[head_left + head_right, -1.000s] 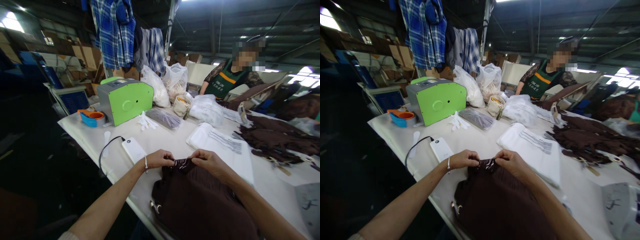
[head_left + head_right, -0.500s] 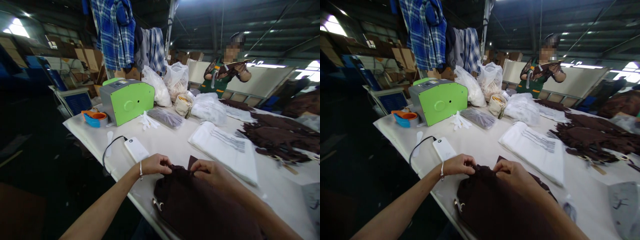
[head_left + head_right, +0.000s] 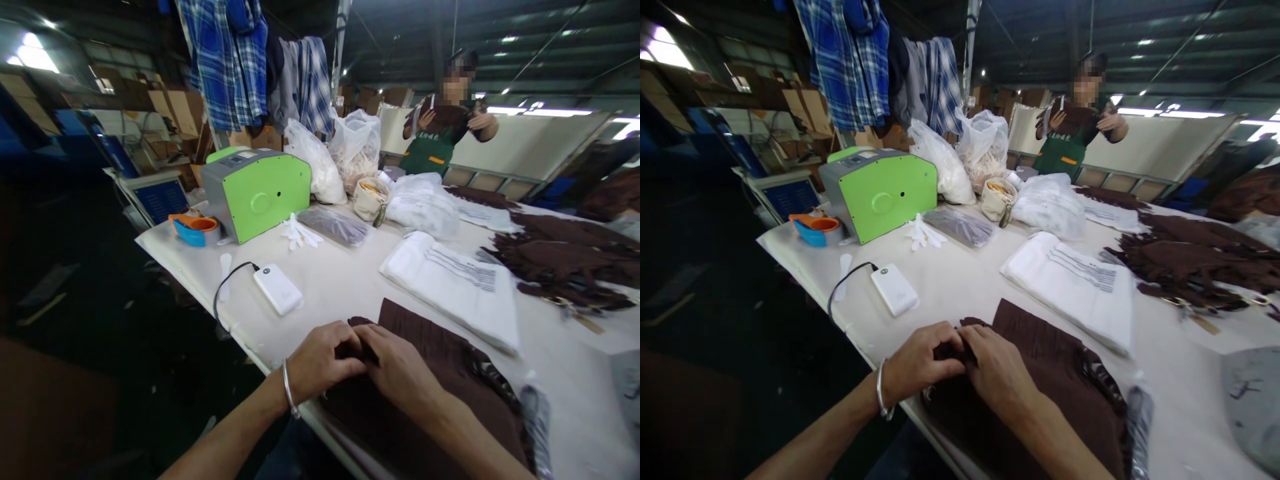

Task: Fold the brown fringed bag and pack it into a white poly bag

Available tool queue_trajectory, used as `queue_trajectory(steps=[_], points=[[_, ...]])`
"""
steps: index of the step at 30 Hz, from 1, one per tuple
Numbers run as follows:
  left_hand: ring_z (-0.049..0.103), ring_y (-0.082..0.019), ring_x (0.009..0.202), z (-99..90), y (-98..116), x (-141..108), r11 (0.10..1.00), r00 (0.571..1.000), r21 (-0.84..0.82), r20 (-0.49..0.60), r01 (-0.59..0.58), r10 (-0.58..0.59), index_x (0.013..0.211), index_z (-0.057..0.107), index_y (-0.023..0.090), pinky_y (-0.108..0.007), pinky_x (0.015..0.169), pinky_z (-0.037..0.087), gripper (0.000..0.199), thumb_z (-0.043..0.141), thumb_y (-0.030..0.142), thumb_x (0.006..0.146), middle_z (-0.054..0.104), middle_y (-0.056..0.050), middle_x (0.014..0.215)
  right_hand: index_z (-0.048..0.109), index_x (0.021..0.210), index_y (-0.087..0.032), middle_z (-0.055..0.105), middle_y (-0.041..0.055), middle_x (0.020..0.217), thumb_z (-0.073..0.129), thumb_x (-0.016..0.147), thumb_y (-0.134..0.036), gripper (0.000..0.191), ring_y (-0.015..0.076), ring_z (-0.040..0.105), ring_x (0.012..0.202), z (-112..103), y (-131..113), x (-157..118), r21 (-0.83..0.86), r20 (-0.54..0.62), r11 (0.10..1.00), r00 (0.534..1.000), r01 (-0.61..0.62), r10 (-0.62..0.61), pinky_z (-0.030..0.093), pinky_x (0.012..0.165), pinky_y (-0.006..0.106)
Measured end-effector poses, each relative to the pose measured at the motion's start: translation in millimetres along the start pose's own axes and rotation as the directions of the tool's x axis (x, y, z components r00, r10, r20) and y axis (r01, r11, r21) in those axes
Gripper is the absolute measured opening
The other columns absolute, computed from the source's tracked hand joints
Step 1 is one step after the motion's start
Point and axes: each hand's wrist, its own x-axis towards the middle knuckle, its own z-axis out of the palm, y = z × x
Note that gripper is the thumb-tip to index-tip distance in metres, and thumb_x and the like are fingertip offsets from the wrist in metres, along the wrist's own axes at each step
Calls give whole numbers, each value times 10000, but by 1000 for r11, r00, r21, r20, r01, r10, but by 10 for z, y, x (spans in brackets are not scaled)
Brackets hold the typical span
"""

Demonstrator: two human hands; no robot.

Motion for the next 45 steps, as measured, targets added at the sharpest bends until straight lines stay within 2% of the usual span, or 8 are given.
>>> queue_trajectory(steps=[5, 10, 19, 25, 31, 37, 41, 45], points=[[587, -196, 998, -212, -236, 18, 975, 983, 205, -175, 82, -46, 1073, 595, 175, -339, 901, 463, 230, 517, 199, 857, 626, -76, 1092, 701, 979, -259, 733, -6, 951, 498, 867, -311, 238, 196, 660, 906, 84, 290, -13, 290, -55, 948, 986, -135, 157, 489, 829, 305], [424, -282, 1285, -129, -519, -65, 859, 998, 512, 54, 4, -37, 1166, 597, 188, -461, 1102, 287, 391, 618, 192, 776, 543, -112, 1325, 694, 822, -218, 688, -17, 767, 531, 875, -423, 267, 174, 620, 729, -109, 406, -185, 274, 34, 947, 985, -169, 167, 467, 633, 265], [506, -235, 1151, 99, -372, -16, 866, 999, 500, -22, 34, -26, 839, 576, 213, -399, 1023, 351, 216, 538, 81, 672, 624, -57, 1117, 675, 996, -265, 714, 19, 1049, 561, 881, -219, 168, 230, 609, 1068, -10, 97, -527, -221, 265, 931, 937, 289, -228, 395, 1032, 445], [503, -131, 614, 17, -304, -122, 947, 941, 88, -173, 310, -291, 765, 464, 212, -257, 584, 377, 84, 494, 155, 711, 504, 52, 637, 681, 1011, -256, 715, 22, 1041, 504, 919, -242, 199, 174, 617, 1053, 59, 266, -602, -145, 110, 957, 965, 253, -238, 460, 982, 340], [550, -119, 583, -57, -292, -167, 777, 871, -518, -114, 359, -479, 839, 435, 210, -250, 520, 464, 228, 588, 242, 672, 544, 49, 744, 707, 974, -272, 721, 24, 1020, 512, 917, -314, 207, 202, 613, 1066, 92, 346, -599, 40, 80, 988, 985, 148, -151, 472, 963, 367], [607, -189, 944, 329, 412, -248, 995, 994, 94, -103, -8, 18, 1020, 559, 228, -315, 828, 503, 276, 532, 103, 775, 629, -33, 991, 704, 962, -261, 732, 14, 964, 555, 864, -387, 218, 219, 654, 929, -22, 337, -530, 351, -60, 919, 975, -179, 213, 500, 850, 334], [534, -225, 1197, 436, 698, -478, 800, 845, 289, 285, -525, 452, 1281, 479, 276, -319, 967, 456, 420, 470, 123, 890, 574, -85, 1287, 669, 1008, -236, 721, 15, 863, 560, 838, -443, 289, 216, 648, 789, -124, 502, -607, 449, -119, 839, 909, -309, 399, 513, 690, 318], [629, -162, 930, 122, 531, -596, 914, 936, 364, -222, -181, 274, 1154, 543, 265, -282, 838, 497, 265, 465, 157, 925, 667, -29, 1021, 679, 985, -266, 722, 13, 935, 550, 867, -429, 239, 222, 650, 867, -187, 563, -739, 227, -189, 934, 929, -274, 319, 498, 797, 341]])
